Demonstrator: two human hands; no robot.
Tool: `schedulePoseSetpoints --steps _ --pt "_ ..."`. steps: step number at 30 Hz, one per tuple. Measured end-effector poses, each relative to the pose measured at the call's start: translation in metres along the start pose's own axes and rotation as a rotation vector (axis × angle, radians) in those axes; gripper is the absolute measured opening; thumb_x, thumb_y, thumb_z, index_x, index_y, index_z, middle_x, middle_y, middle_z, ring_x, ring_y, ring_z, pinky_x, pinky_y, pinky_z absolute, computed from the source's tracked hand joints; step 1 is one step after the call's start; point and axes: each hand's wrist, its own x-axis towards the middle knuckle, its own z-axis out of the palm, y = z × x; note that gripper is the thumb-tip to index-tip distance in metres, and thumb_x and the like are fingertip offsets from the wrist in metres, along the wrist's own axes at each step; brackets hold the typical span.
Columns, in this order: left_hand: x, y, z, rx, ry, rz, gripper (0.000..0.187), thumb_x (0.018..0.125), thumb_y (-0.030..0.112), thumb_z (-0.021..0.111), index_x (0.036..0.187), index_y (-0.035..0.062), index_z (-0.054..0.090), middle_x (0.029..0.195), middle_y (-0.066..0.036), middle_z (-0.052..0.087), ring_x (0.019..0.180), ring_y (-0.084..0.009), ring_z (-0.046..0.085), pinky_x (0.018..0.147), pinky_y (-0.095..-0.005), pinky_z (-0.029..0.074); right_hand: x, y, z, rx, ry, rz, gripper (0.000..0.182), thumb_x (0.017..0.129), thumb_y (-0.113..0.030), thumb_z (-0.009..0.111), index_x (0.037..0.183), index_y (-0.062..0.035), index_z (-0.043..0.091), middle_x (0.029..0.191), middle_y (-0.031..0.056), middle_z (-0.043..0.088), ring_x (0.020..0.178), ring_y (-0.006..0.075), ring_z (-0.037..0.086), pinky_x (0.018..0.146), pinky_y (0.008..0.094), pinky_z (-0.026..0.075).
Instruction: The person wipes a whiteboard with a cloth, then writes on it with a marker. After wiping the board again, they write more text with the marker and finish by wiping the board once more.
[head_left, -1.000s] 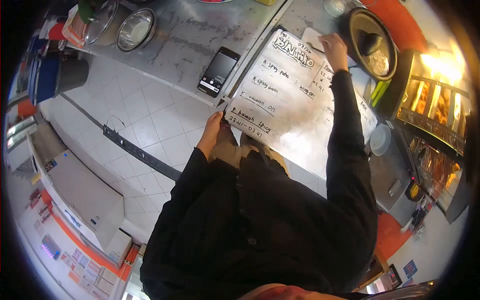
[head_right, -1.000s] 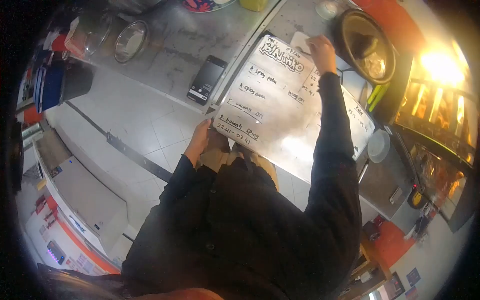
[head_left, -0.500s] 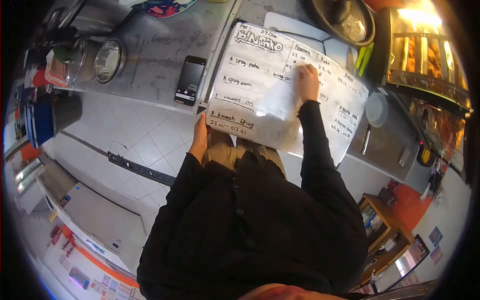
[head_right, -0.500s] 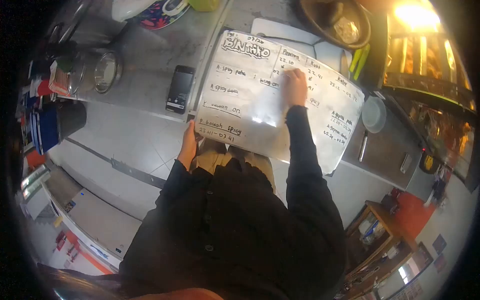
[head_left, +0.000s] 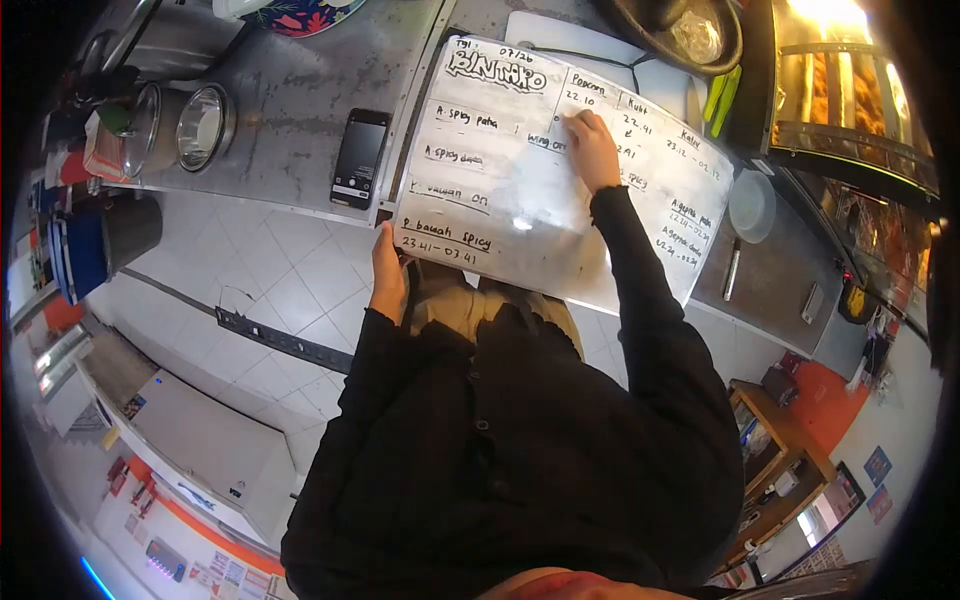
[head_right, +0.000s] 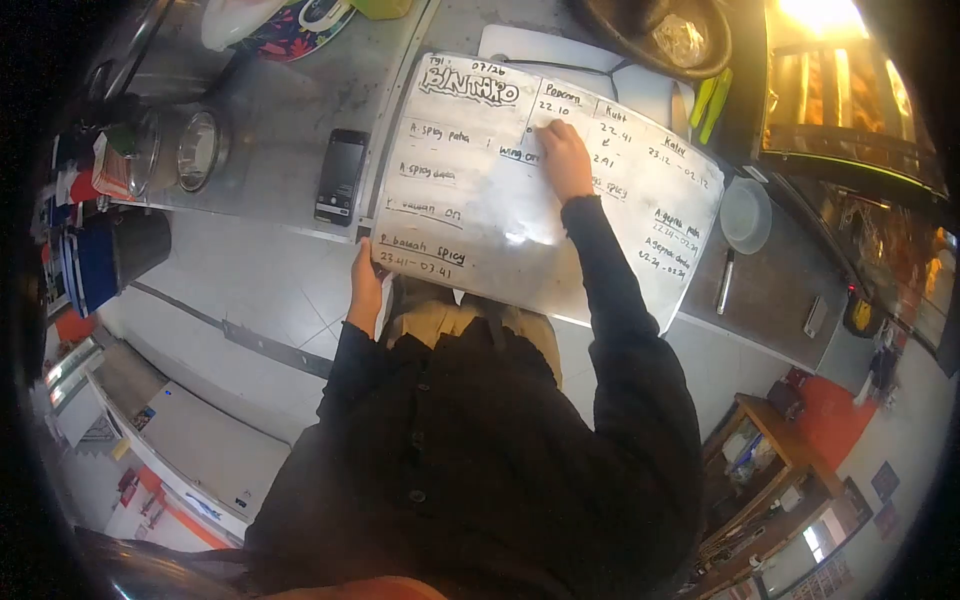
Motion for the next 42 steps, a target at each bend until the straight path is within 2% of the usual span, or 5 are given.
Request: schedulePoseSetpoints --steps 5,20,22,25,42 --pt "-0.006 0.002 0.006 -0.053 0.030 0.067 0.046 0.094 0.050 0.042 0.107 0.0093 0.059 0.091 0.001 0.061 0.078 -0.0077 0.054 0.065 -0.0232 0.042 0.015 0.005 -0.002 0.005 0.006 -0.023 0.013 0.075 -0.003 0.058 0.085 -0.0052 0.065 0.083 0.0084 0.057 0.084 0.0272 0.056 0.073 0.0362 0.048" --pt "0.000 -0.001 0.004 0.000 0.085 0.046 0.046 0.095 0.047 0.042 0.109 0.0064 0.058 0.095 -0.001 0.062 0.081 -0.0082 0.056 0.070 -0.0236 0.043 0.002 -0.011 -0.002 0.042 -0.064 -0.062 0.020 0.070 0.003 0.057 0.086 -0.0047 0.065 0.082 0.0094 0.056 0.084 0.0275 0.056 0.074 0.0361 0.048" --pt "-0.002 -0.001 0.003 -0.041 0.005 0.051 0.047 0.094 0.049 0.043 0.115 0.0087 0.057 0.103 -0.002 0.059 0.092 -0.0135 0.053 0.082 -0.0308 0.039 0.001 -0.006 -0.004 0.051 -0.062 -0.073 0.019 0.070 0.003 0.057 0.085 -0.0051 0.065 0.082 0.0087 0.056 0.083 0.0273 0.057 0.074 0.0362 0.048" --pt "-0.003 -0.001 0.005 -0.076 0.045 0.075 0.044 0.096 0.044 0.042 0.110 0.0059 0.058 0.096 -0.002 0.062 0.081 -0.0088 0.056 0.068 -0.0236 0.043 0.018 0.009 0.001 0.020 0.002 0.000 0.015 0.073 0.000 0.056 0.083 -0.0051 0.066 0.084 0.0093 0.058 0.085 0.0283 0.057 0.075 0.0369 0.048" --pt "-0.004 0.000 0.004 -0.038 0.020 0.059 0.048 0.095 0.048 0.042 0.114 0.0061 0.057 0.103 -0.004 0.061 0.090 -0.0127 0.055 0.077 -0.0290 0.042 0.031 0.006 0.010 -0.052 0.066 0.085 0.017 0.075 -0.003 0.055 0.088 -0.0055 0.066 0.087 0.0101 0.057 0.088 0.0291 0.057 0.075 0.0379 0.048"
